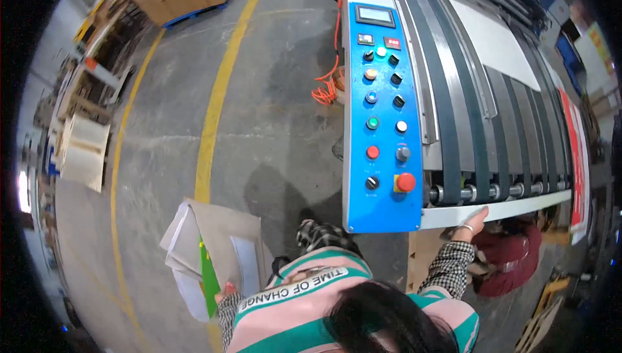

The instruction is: Recorder writes data on a production process tracking card on a clipboard and then organizes paper sheets.

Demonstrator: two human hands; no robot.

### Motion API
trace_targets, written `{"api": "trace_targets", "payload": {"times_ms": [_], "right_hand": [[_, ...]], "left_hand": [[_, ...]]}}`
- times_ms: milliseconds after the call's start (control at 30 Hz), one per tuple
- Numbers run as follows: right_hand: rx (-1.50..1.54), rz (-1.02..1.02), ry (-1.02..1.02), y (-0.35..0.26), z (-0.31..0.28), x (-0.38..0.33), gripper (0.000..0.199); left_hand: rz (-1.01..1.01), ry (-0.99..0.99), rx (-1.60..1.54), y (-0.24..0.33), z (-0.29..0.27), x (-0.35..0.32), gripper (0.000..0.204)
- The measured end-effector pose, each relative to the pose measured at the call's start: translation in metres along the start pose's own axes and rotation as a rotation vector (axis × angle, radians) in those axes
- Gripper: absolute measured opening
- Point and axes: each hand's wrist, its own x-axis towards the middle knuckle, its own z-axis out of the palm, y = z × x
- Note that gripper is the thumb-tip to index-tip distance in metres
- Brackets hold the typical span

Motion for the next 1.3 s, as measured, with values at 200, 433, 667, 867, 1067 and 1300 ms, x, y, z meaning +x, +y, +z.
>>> {"api": "trace_targets", "payload": {"times_ms": [200,433,667,867,1067,1300], "right_hand": [[0.111,0.044,-0.079,0.029,-0.024,0.035,0.088],[-0.069,0.166,-0.078,0.029,-0.029,-0.018,0.064],[-0.843,-0.017,0.268,0.000,-0.019,-0.046,0.068],[-0.391,-0.460,-0.035,-0.115,0.191,-0.154,0.030],[-0.766,-0.335,-0.638,-0.169,0.307,-0.214,0.039],[-0.979,0.070,-0.974,-0.171,0.330,-0.255,0.040]], "left_hand": [[0.186,-0.310,0.195,0.019,0.239,-0.088,0.053],[0.080,-0.576,0.512,-0.003,0.467,-0.155,0.042],[0.083,-0.886,0.566,0.000,0.688,-0.174,0.036],[0.519,-0.928,1.108,0.002,0.797,-0.149,0.032],[0.786,-1.018,1.546,-0.072,0.795,-0.287,0.034],[0.997,-0.991,2.042,-0.108,0.775,-0.399,0.035]]}}
